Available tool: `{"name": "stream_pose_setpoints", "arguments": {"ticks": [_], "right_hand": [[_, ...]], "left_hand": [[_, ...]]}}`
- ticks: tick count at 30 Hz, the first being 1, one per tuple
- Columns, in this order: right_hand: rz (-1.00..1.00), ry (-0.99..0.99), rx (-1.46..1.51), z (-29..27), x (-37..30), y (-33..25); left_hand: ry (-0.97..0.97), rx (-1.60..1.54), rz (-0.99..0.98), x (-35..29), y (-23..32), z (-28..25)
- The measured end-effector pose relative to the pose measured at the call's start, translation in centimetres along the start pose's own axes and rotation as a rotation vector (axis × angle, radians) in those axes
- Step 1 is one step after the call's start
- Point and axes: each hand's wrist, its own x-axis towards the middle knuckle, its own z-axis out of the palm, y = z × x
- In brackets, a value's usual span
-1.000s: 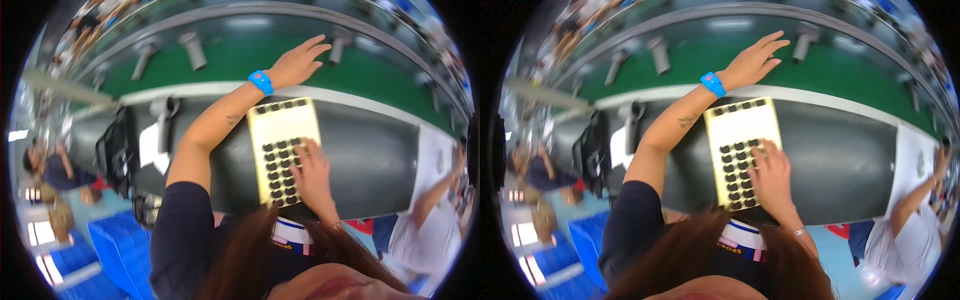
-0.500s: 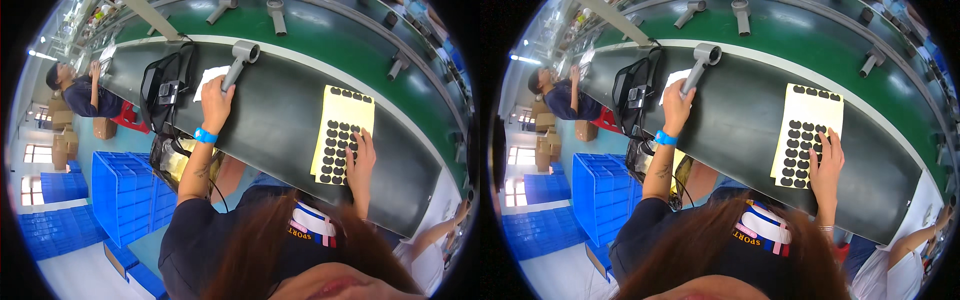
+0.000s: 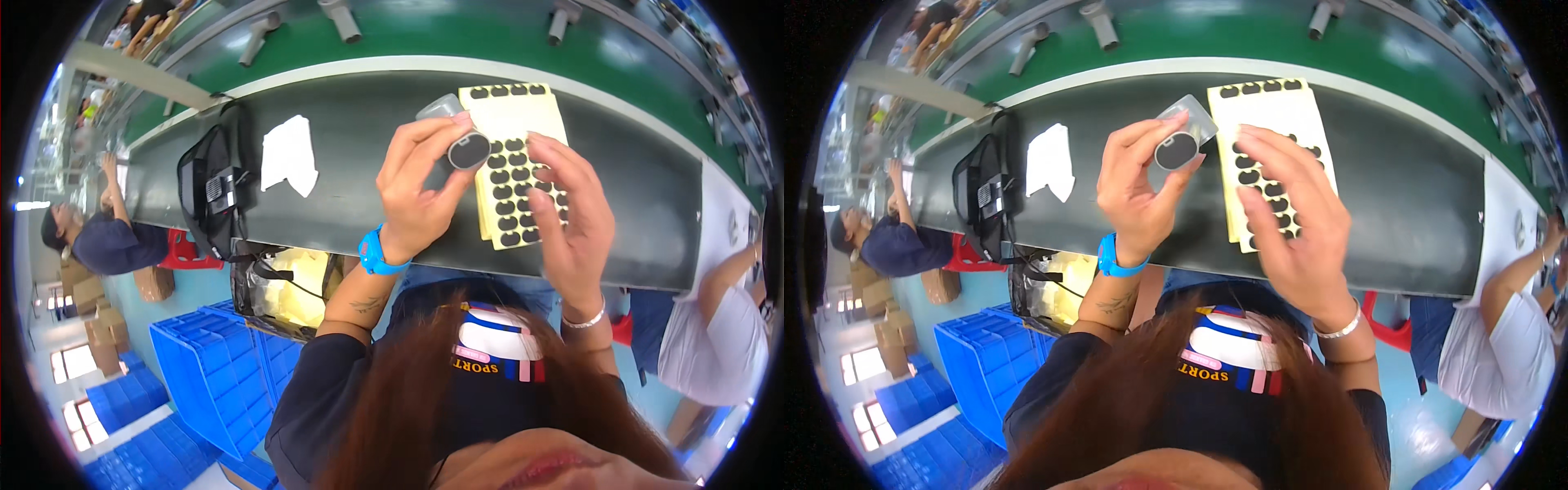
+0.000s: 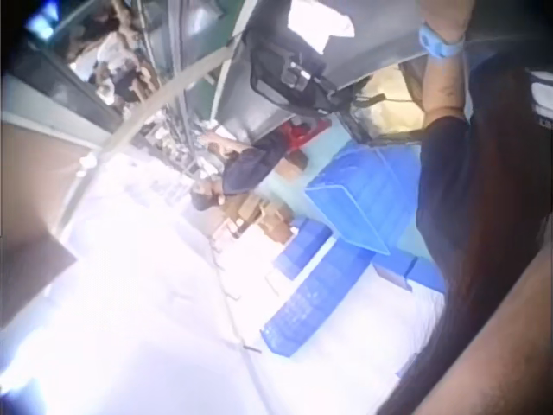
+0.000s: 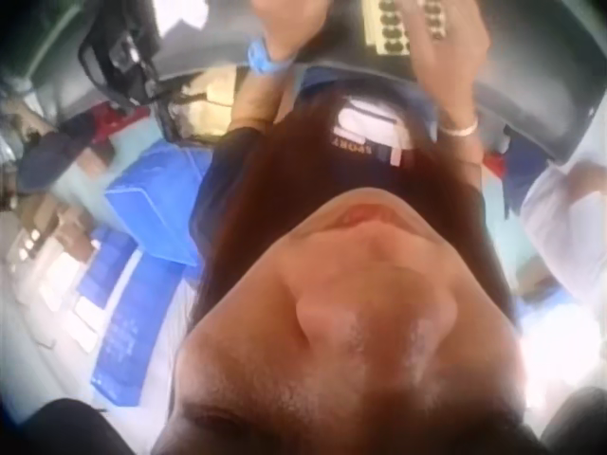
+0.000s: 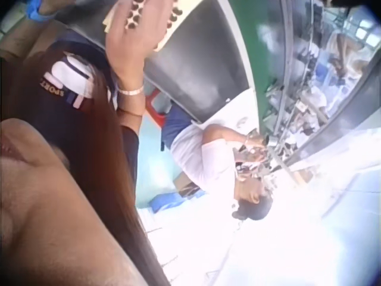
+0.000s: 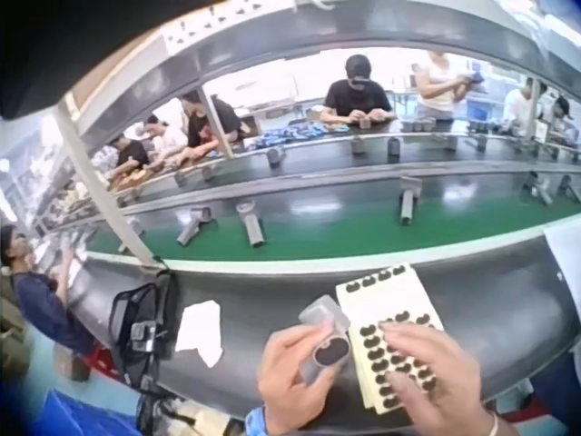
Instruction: The person is manually assembling small circular electronic components onto a base part on an assembly line.
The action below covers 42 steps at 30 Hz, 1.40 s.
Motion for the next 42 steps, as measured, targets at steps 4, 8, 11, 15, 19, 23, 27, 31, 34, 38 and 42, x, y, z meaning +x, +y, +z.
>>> {"name": "stream_pose_setpoints", "arguments": {"ticks": [4, 8, 11, 15, 19, 23, 27, 31, 34, 38, 42], "right_hand": [[-0.024, 0.027, -0.045, 0.6, -0.1, -0.7], [-0.109, 0.049, -0.158, 0.9, -0.7, -0.4], [-0.158, 0.079, -0.214, 1.0, -1.1, -0.4], [-0.158, 0.09, -0.229, 0.8, -1.3, -0.6], [-0.132, 0.103, -0.196, 0.6, -1.2, -0.6], [-0.106, 0.075, -0.142, 0.5, -1.2, -0.5], [-0.118, 0.152, -0.14, 0.8, -0.9, -0.3], [-0.139, 0.165, -0.167, 1.0, -0.8, 0.0], [-0.134, 0.176, -0.178, 1.1, -0.9, 0.1], [-0.18, 0.195, -0.21, 1.5, -1.0, 0.4], [-0.161, 0.19, -0.242, 1.4, -1.0, 0.2]], "left_hand": [[-0.066, -0.047, 0.107, -0.2, 1.1, 1.2], [-0.071, -0.03, 0.152, -0.4, 1.6, 1.5], [-0.077, -0.026, 0.169, -0.5, 1.8, 1.6], [-0.084, -0.039, 0.174, -0.7, 2.0, 1.6], [-0.099, -0.045, 0.175, -0.6, 2.1, 1.8], [-0.101, -0.038, 0.158, -0.8, 2.0, 1.6], [-0.105, -0.004, 0.171, -0.9, 1.9, 1.7], [-0.109, -0.02, 0.177, -1.0, 1.7, 1.7], [-0.121, -0.009, 0.161, -1.0, 1.9, 1.7], [-0.116, -0.012, 0.141, -1.2, 2.0, 1.5], [-0.121, 0.014, 0.144, -1.2, 2.0, 1.6]]}}
